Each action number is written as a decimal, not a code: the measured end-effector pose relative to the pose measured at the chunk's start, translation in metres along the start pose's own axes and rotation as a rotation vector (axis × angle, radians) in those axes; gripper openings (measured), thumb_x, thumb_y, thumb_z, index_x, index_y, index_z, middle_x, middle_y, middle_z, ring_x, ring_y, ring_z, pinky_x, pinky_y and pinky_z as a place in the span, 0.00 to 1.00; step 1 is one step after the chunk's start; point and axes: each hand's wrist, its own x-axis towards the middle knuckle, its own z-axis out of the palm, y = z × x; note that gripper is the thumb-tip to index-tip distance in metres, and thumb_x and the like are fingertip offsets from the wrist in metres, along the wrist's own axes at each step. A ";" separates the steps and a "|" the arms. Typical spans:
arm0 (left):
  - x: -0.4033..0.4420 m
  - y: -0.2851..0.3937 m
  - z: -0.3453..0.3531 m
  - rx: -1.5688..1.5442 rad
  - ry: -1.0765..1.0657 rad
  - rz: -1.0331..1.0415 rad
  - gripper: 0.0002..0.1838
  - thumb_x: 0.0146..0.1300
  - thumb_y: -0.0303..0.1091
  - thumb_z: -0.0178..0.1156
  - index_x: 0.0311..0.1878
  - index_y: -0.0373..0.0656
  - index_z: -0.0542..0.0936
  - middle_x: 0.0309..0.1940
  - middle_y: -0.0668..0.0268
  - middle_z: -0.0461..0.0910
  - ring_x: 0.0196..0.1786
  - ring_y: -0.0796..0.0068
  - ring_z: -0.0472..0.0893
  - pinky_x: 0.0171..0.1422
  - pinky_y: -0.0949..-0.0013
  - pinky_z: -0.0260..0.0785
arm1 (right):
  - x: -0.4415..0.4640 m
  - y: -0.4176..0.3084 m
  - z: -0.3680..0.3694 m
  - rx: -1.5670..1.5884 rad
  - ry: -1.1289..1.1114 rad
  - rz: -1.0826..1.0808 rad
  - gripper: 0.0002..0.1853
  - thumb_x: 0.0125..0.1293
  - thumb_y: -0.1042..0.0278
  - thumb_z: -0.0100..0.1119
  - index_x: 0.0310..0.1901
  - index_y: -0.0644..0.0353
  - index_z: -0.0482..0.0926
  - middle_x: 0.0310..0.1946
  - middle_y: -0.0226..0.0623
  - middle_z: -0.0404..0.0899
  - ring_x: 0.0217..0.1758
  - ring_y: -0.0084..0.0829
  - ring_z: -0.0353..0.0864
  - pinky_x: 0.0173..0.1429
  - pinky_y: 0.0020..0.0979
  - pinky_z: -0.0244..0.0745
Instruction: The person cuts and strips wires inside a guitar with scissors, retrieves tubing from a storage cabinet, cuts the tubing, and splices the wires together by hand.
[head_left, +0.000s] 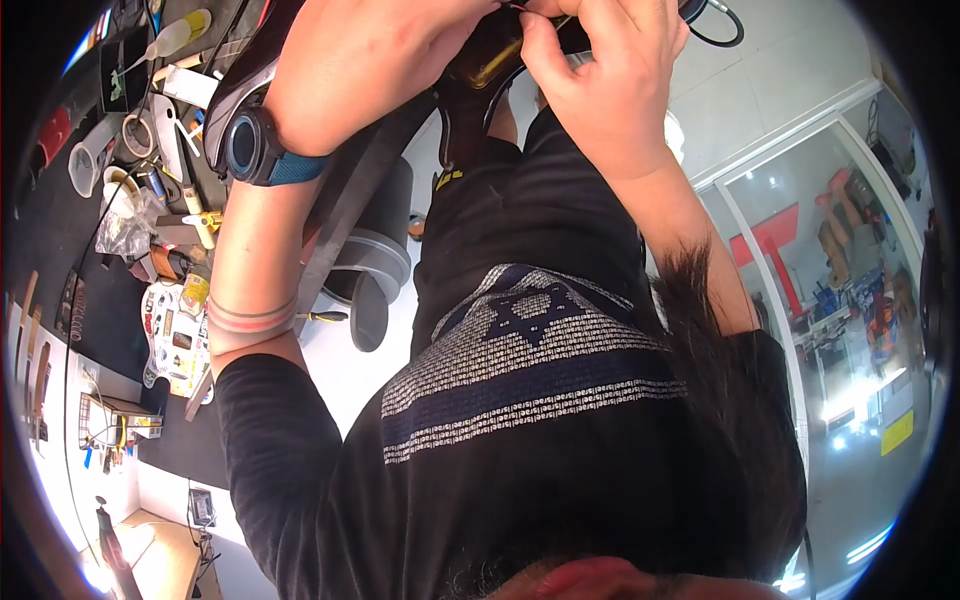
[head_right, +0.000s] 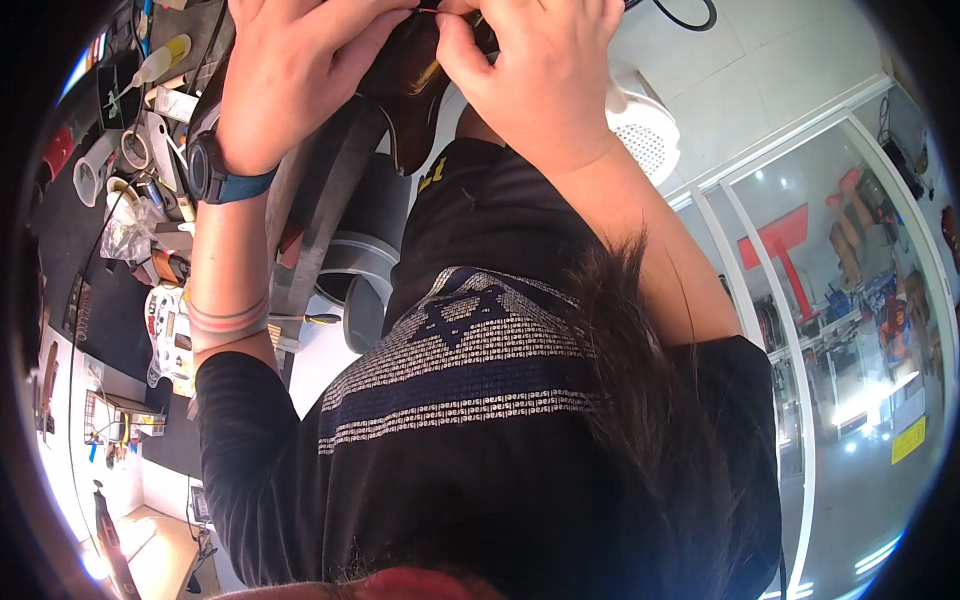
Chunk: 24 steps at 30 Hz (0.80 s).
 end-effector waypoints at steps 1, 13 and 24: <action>0.000 0.001 0.000 0.006 -0.009 0.007 0.11 0.56 0.29 0.74 0.43 0.49 0.86 0.59 0.68 0.83 0.65 0.58 0.77 0.71 0.50 0.64 | -0.002 0.002 0.001 0.000 0.015 -0.011 0.13 0.51 0.77 0.76 0.39 0.57 0.83 0.48 0.39 0.79 0.55 0.44 0.78 0.63 0.47 0.67; 0.002 -0.001 -0.001 0.123 -0.093 0.107 0.11 0.57 0.31 0.73 0.44 0.52 0.87 0.47 0.75 0.83 0.54 0.68 0.78 0.64 0.56 0.62 | -0.004 0.007 -0.006 -0.005 -0.013 -0.024 0.15 0.50 0.77 0.77 0.39 0.56 0.83 0.51 0.39 0.79 0.57 0.45 0.78 0.64 0.47 0.67; 0.009 0.013 0.000 0.030 -0.164 -0.037 0.11 0.55 0.29 0.75 0.43 0.51 0.88 0.43 0.74 0.83 0.53 0.66 0.79 0.63 0.56 0.60 | -0.007 0.009 -0.008 0.000 -0.027 0.016 0.14 0.52 0.77 0.76 0.40 0.57 0.84 0.53 0.41 0.80 0.58 0.46 0.78 0.65 0.48 0.67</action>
